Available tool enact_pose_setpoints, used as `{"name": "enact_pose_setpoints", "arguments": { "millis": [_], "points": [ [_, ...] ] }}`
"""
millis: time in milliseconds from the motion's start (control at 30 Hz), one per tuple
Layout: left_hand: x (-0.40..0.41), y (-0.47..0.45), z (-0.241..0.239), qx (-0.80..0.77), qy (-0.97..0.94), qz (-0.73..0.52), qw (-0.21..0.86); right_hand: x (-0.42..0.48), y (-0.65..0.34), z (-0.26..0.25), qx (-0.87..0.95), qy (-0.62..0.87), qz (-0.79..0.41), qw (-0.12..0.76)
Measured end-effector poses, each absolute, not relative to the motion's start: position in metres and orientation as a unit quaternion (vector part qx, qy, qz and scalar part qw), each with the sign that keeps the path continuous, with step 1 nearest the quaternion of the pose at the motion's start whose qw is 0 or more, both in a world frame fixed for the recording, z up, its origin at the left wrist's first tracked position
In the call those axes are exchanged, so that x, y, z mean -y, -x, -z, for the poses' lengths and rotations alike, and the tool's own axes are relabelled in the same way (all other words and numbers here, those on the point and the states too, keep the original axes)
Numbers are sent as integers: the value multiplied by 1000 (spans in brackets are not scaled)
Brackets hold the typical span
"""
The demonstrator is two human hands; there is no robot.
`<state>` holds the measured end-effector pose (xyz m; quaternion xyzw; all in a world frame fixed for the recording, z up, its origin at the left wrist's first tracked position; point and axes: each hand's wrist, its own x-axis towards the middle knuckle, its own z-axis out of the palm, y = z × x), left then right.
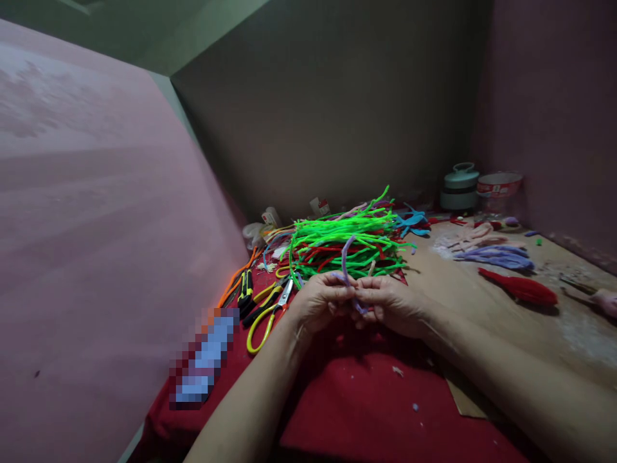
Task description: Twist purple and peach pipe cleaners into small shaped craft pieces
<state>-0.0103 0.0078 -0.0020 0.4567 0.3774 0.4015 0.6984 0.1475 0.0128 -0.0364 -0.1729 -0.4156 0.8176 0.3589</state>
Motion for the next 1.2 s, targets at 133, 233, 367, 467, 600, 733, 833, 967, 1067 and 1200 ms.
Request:
{"name": "enact_pose_setpoints", "arguments": {
  "millis": [133,233,367,467,600,733,833,967,1067,1200],
  "points": [
    [-8,11,0,-379,-454,-419,689,-12,-149,36,397,152,-840,339],
    [-7,10,-3,-384,-445,-436,681,-13,-149,35,386,148,-840,350],
    [-6,9,-5,-385,-453,-441,673,-14,-148,35,378,157,-833,372],
    [-6,10,-5,-381,-465,-434,671,-15,-147,36,379,172,-822,389],
    [-7,11,-4,-375,-472,-432,671,-15,-145,38,382,180,-810,407],
    [-7,10,-4,-376,-473,-436,667,-13,-144,36,383,193,-799,421],
    [-7,9,-2,-383,-468,-444,661,-11,-144,32,380,218,-789,431],
    [-7,9,-1,-386,-483,-440,652,-11,-145,30,385,234,-783,429],
    [-7,8,-1,-397,-484,-436,647,-12,-146,30,401,235,-779,421],
    [-7,7,-2,-411,-490,-448,624,-12,-147,32,415,219,-784,405]
  ]
}}
